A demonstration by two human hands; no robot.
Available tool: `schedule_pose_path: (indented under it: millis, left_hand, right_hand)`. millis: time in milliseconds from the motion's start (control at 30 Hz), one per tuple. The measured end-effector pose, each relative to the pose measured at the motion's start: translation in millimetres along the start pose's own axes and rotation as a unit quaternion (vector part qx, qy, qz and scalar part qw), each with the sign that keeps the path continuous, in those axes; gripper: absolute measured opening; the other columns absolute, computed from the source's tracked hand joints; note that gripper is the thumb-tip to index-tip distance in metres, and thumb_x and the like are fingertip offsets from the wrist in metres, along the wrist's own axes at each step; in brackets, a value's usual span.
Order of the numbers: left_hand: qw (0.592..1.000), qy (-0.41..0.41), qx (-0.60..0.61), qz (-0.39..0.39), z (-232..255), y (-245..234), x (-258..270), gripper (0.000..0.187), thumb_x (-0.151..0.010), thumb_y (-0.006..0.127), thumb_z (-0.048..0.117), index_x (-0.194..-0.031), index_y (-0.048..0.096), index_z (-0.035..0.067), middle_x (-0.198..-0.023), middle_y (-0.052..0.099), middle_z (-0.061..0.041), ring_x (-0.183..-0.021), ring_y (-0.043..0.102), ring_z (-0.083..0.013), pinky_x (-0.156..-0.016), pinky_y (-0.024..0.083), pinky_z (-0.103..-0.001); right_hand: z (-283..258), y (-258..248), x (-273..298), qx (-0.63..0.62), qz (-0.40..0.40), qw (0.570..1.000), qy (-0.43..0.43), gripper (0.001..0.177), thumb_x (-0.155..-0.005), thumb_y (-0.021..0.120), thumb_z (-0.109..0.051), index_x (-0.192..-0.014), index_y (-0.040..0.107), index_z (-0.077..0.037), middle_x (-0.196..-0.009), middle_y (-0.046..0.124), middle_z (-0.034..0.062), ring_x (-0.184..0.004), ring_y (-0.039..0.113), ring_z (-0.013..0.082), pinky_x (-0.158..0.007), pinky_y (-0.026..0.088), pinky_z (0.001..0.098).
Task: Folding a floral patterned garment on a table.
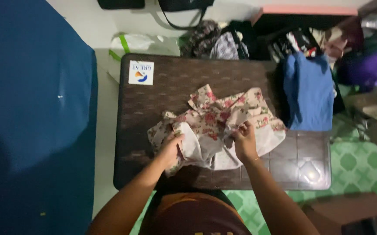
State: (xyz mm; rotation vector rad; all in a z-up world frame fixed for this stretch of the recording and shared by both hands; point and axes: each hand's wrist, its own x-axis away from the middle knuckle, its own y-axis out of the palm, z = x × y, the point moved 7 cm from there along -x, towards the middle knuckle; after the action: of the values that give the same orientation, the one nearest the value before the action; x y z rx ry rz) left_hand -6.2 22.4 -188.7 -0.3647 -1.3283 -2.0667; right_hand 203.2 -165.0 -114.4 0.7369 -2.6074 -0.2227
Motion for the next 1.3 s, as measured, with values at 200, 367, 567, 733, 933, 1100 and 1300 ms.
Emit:
schedule_pose_path:
  millis: [200,367,567,733,933,1100,1300]
  left_hand:
    - [0.996,0.003,-0.074,-0.042,-18.0,-40.0,-4.4,0.025,-0.099,0.067,0.014,-0.122,0.065,0.006,-0.109,0.069,-0.007,-0.098,0.066,-0.0195,-0.089,0.053,-0.039]
    - [0.986,-0.084,0.142,-0.027,-17.7,-34.8,23.7,0.049,-0.098,0.05,0.038,-0.133,0.055,0.004,-0.13,0.064,-0.014,-0.121,0.062,-0.0285,-0.107,0.045,-0.046]
    - [0.993,-0.079,-0.001,0.09,-20.1,-53.1,48.4,0.044,-0.096,0.051,0.037,-0.124,0.063,0.005,-0.125,0.069,-0.008,-0.114,0.065,-0.0236,-0.098,0.05,-0.043]
    - [0.99,0.062,-0.118,0.054,-30.3,-74.9,48.1,0.025,-0.097,0.064,0.025,-0.11,0.067,0.004,-0.103,0.069,-0.007,-0.094,0.066,-0.0194,-0.082,0.052,-0.036]
    - [0.966,0.145,-0.2,0.073,-52.1,-92.5,42.6,0.014,-0.099,0.065,0.013,-0.105,0.07,0.002,-0.096,0.071,-0.002,-0.083,0.061,-0.0115,-0.075,0.05,-0.029]
    - [0.973,0.147,-0.152,0.092,-60.2,-72.2,53.6,0.011,-0.097,0.067,0.006,-0.107,0.07,0.003,-0.099,0.072,0.0,-0.088,0.064,-0.0092,-0.08,0.052,-0.027]
    - [0.892,0.223,-0.394,0.019,-95.7,-45.6,59.8,0.01,-0.097,0.073,0.005,-0.105,0.071,0.0,-0.093,0.069,-0.001,-0.084,0.063,-0.008,-0.076,0.052,-0.025]
  right_hand:
    - [72.4,-52.2,19.6,-0.097,0.117,0.983,-0.105,0.028,-0.098,0.053,0.004,-0.124,0.046,-0.002,-0.105,0.057,0.007,-0.092,0.054,0.0186,-0.081,0.05,0.0338]
    - [57.7,-12.9,44.4,-0.133,0.132,0.981,-0.049,0.042,-0.082,0.044,0.004,-0.12,0.062,0.001,-0.099,0.067,0.0106,-0.081,0.062,0.0218,-0.071,0.051,0.0345]
    - [95.2,-14.6,44.9,-0.049,0.129,0.989,0.061,0.029,-0.079,0.056,0.012,-0.105,0.065,0.003,-0.097,0.068,0.0101,-0.085,0.067,0.0213,-0.08,0.055,0.035]
    - [117.7,-35.4,40.6,0.032,0.088,0.994,0.059,0.018,-0.083,0.063,0.009,-0.1,0.065,0.003,-0.091,0.065,0.0079,-0.082,0.061,0.0173,-0.076,0.051,0.0327]
    - [118.4,-49.9,43.6,0.115,0.094,0.984,0.095,0.009,-0.094,0.065,-0.006,-0.096,0.069,0.001,-0.085,0.067,0.0048,-0.074,0.061,0.0134,-0.07,0.052,0.0312]
    - [95.4,-56.9,49.8,0.044,0.091,0.988,0.115,0.012,-0.098,0.061,-0.013,-0.101,0.069,-0.004,-0.085,0.067,0.0012,-0.072,0.062,0.0123,-0.07,0.054,0.032]
    - [74.4,-81.2,46.8,-0.001,0.048,0.988,0.144,0.012,-0.097,0.058,-0.008,-0.094,0.066,0.0,-0.082,0.066,0.0057,-0.073,0.065,0.0165,-0.074,0.06,0.0338]
